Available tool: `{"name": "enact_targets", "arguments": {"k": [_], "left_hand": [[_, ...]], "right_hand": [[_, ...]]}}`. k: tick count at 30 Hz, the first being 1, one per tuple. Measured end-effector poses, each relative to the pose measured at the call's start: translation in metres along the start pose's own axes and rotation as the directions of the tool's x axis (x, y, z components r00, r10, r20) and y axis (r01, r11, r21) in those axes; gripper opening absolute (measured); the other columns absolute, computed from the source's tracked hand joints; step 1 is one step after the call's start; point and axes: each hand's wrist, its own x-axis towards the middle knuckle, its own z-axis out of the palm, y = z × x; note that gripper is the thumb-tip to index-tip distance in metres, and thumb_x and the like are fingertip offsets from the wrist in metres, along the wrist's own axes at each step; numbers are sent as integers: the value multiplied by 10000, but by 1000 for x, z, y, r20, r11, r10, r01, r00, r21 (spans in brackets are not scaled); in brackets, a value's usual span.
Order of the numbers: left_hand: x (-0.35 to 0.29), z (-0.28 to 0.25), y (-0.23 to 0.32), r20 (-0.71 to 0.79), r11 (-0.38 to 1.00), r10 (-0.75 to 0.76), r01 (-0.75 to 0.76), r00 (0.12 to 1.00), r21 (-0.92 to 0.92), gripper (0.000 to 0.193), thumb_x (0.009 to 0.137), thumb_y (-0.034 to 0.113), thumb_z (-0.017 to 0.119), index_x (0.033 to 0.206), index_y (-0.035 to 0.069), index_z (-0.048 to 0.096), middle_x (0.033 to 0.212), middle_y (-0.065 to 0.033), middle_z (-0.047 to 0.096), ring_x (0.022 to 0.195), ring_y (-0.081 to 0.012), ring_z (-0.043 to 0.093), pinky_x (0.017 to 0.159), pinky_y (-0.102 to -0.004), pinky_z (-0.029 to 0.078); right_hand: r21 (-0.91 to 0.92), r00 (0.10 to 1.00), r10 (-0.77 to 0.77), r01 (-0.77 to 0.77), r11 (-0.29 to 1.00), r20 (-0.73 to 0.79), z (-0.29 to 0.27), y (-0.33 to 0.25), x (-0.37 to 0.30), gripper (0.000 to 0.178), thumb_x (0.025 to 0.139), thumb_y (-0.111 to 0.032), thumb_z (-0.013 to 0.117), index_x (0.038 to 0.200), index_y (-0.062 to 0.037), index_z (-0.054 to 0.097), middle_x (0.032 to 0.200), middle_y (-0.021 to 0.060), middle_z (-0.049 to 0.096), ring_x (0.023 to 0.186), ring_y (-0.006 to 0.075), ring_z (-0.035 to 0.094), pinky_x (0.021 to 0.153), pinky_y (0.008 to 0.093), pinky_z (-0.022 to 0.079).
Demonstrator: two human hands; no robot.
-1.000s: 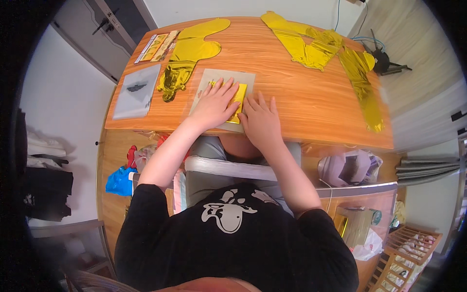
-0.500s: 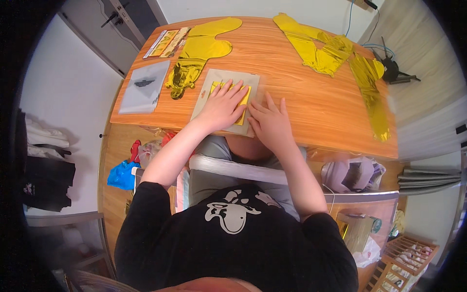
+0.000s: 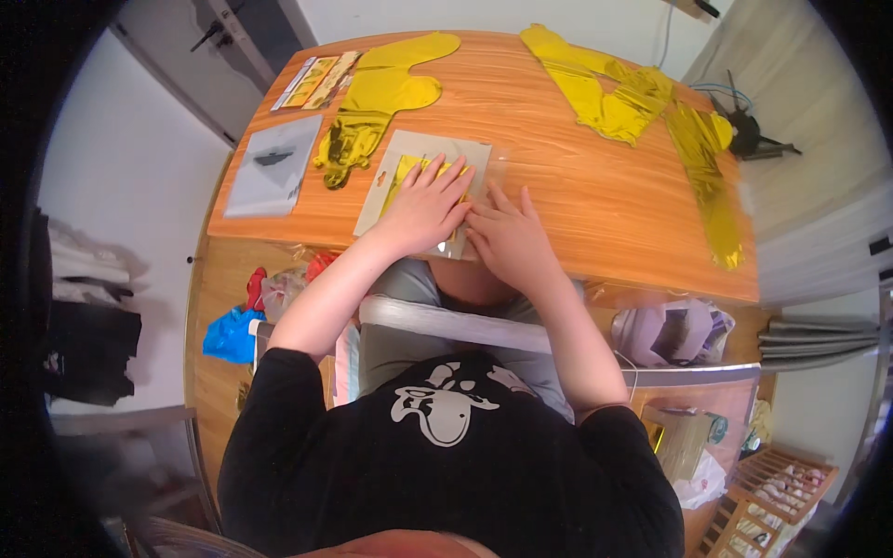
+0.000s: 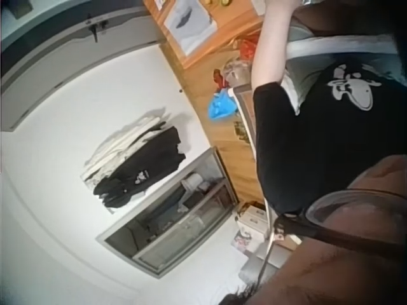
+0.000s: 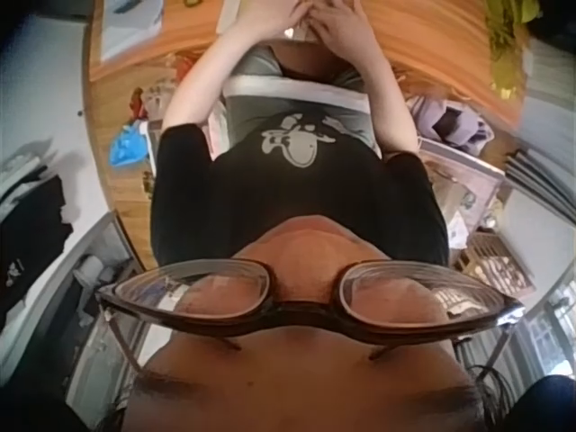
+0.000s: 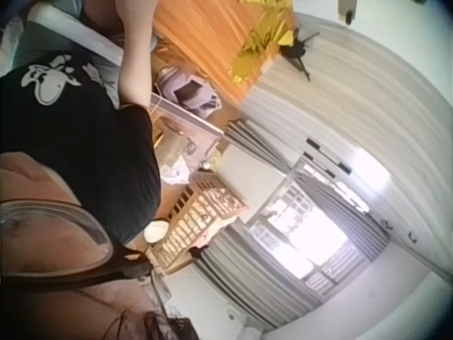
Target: Folding deflated foil balloons and placing them into plastic packaging sleeves with cardboard backings.
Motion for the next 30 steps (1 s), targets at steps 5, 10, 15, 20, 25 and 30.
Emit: {"name": "enact_targets", "arguments": {"k": [5,10,15,20,25,30], "left_hand": [[-5,-18,-1,103,983,71,-52,992,-177,627,1016,443,544,1559,147,444,1649,-127,383,1544,-390,289,1260,-568,190],[-7,-64,17,276,958,280,-285,919,-24,675,968,383,624,1576,165,427,1676,-111,336,1568,-384,232,1272,-582,131],[-12,-50,27,200,983,184,-177,962,-52,729,956,441,647,1584,157,411,1680,-139,313,1566,-395,224,1266,-596,130],[-13,-22,32,127,996,-39,48,991,-71,780,951,508,650,1594,150,394,1673,-174,311,1560,-402,233,1260,-593,147],[-13,-21,29,126,994,13,0,992,-105,788,958,557,618,1602,166,387,1673,-174,311,1561,-404,226,1262,-573,161],[-16,-20,28,136,998,-14,22,991,-60,754,982,574,569,1600,181,389,1673,-165,314,1560,-398,230,1263,-562,169]], "right_hand": [[170,990,31,-7,985,-139,-21,5,-19,190,946,-225,688,1043,-74,751,1167,96,735,1240,352,611,1128,582,395],[165,783,398,-365,916,-477,-79,88,-77,168,920,-173,714,953,-10,728,937,181,727,911,371,685,828,424,543],[-84,488,427,-727,681,-761,-143,272,-149,236,920,-211,689,1042,-19,754,1015,221,723,1007,405,684,917,470,543],[-189,445,601,-877,441,-664,-179,389,-170,307,945,-290,627,1101,-72,777,1075,218,736,1033,419,687,933,499,549],[-272,383,745,-922,276,-546,-181,401,-156,310,954,-383,618,1083,-170,803,1093,145,757,1040,378,708,916,489,567],[-321,377,765,-918,233,-522,-185,390,-143,309,961,-389,625,1087,-162,793,1064,135,761,1033,355,714,898,478,570]]}}
